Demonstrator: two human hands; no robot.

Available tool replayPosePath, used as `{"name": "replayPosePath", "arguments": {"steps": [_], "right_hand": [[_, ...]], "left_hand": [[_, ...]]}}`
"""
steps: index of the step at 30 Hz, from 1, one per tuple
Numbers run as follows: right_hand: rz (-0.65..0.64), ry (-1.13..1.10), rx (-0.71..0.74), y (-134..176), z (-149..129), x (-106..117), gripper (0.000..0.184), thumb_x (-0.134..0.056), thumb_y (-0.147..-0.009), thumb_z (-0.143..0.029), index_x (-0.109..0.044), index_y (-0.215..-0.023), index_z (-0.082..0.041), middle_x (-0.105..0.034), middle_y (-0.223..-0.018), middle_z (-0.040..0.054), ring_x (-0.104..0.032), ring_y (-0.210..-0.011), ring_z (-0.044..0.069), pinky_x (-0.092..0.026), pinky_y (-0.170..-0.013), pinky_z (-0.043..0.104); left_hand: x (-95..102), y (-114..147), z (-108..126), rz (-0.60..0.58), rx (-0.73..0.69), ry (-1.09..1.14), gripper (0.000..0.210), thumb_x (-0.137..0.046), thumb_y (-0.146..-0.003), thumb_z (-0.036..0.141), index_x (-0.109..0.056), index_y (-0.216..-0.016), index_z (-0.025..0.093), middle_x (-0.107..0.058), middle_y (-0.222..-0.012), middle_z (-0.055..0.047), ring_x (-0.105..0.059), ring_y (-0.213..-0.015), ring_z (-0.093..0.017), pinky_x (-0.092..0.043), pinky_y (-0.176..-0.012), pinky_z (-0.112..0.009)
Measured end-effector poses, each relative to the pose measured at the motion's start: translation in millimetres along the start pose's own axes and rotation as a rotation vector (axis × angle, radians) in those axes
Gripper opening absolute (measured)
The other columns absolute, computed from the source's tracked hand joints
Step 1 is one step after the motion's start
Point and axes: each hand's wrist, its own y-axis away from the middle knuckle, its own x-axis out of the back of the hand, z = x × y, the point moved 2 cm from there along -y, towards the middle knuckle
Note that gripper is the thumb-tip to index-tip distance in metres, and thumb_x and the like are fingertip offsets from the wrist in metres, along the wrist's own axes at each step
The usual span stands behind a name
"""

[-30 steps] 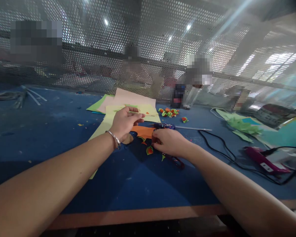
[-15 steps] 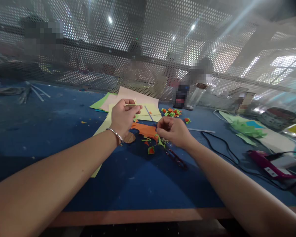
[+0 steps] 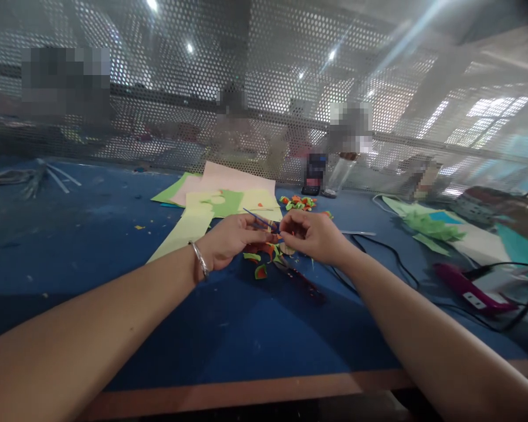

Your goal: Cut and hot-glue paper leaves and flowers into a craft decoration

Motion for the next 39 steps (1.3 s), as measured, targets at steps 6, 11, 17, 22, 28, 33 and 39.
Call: {"name": "replayPosePath", "arguments": {"steps": [6,11,17,22,28,33,39], "right_hand": [[-0.035,0.022,0.003,0.0,1.3,-0.1,0.005,-0.059,-0.082,-0.02,-0.062,-0.084,-0.018,-0.056,-0.066,-0.0039,-0.048,-0.058,0.01,-0.035,-0.056,0.022],[-0.055,0.022,-0.006,0.9,1.1,0.4,0.006,-0.059,-0.08,-0.018,-0.063,-0.084,-0.017,-0.057,-0.066,-0.0037,-0.048,-0.058,0.009,-0.035,-0.057,0.022],[-0.069,0.007,-0.014,1.9,0.5,0.2,0.006,-0.058,-0.08,-0.018,-0.063,-0.083,-0.017,-0.058,-0.066,-0.0037,-0.047,-0.058,0.009,-0.035,-0.058,0.023],[0.002,-0.015,-0.008,0.6,-1.5,3.6,0.007,-0.057,-0.082,-0.02,-0.062,-0.087,-0.017,-0.056,-0.069,-0.0029,-0.048,-0.061,0.011,-0.036,-0.059,0.023],[0.122,-0.101,-0.055,-2.6,-1.4,3.7,0.02,-0.05,-0.092,-0.025,-0.06,-0.108,-0.018,-0.054,-0.073,-0.003,-0.047,-0.061,0.012,-0.037,-0.061,0.025],[0.122,-0.098,-0.063,-4.8,-0.7,-2.1,0.023,-0.053,-0.095,-0.036,-0.064,-0.102,-0.017,-0.061,-0.08,0.0009,-0.053,-0.073,0.015,-0.04,-0.068,0.026],[0.062,-0.129,-0.104,-5.3,-2.3,-7.9,0.026,-0.056,-0.093,-0.041,-0.066,-0.093,-0.018,-0.066,-0.082,0.0017,-0.056,-0.072,0.015,-0.041,-0.067,0.026]], "left_hand": [[5.5,-0.6,0.3,-0.078,0.018,-0.077,0.027,-0.085,-0.066,0.021,-0.076,-0.09,0.012,-0.077,-0.088,-0.013,-0.071,-0.071,-0.017,-0.051,-0.061,-0.025],[11.0,-1.5,-1.5,-0.129,0.059,-0.095,0.022,-0.082,-0.069,0.02,-0.077,-0.09,0.014,-0.078,-0.095,-0.014,-0.074,-0.08,-0.021,-0.056,-0.07,-0.03],[11.4,0.9,0.8,-0.154,0.117,-0.109,0.023,-0.083,-0.068,0.019,-0.077,-0.089,0.014,-0.078,-0.096,-0.014,-0.075,-0.082,-0.022,-0.057,-0.073,-0.03],[10.0,0.1,0.1,-0.061,0.09,-0.064,0.019,-0.082,-0.068,0.014,-0.072,-0.085,0.015,-0.078,-0.086,-0.011,-0.075,-0.076,-0.018,-0.056,-0.071,-0.028],[7.4,-1.9,-0.1,0.007,-0.043,0.037,0.018,-0.083,-0.068,0.014,-0.067,-0.075,0.016,-0.075,-0.076,-0.006,-0.073,-0.072,-0.016,-0.056,-0.073,-0.029],[4.6,0.8,2.2,0.071,-0.095,-0.013,0.017,-0.081,-0.07,0.013,-0.066,-0.078,0.016,-0.075,-0.073,-0.005,-0.073,-0.072,-0.016,-0.055,-0.073,-0.028],[-0.8,3.8,2.1,0.101,-0.149,-0.139,0.02,-0.082,-0.07,0.017,-0.064,-0.079,0.017,-0.075,-0.071,-0.005,-0.072,-0.068,-0.017,-0.053,-0.067,-0.028]]}}
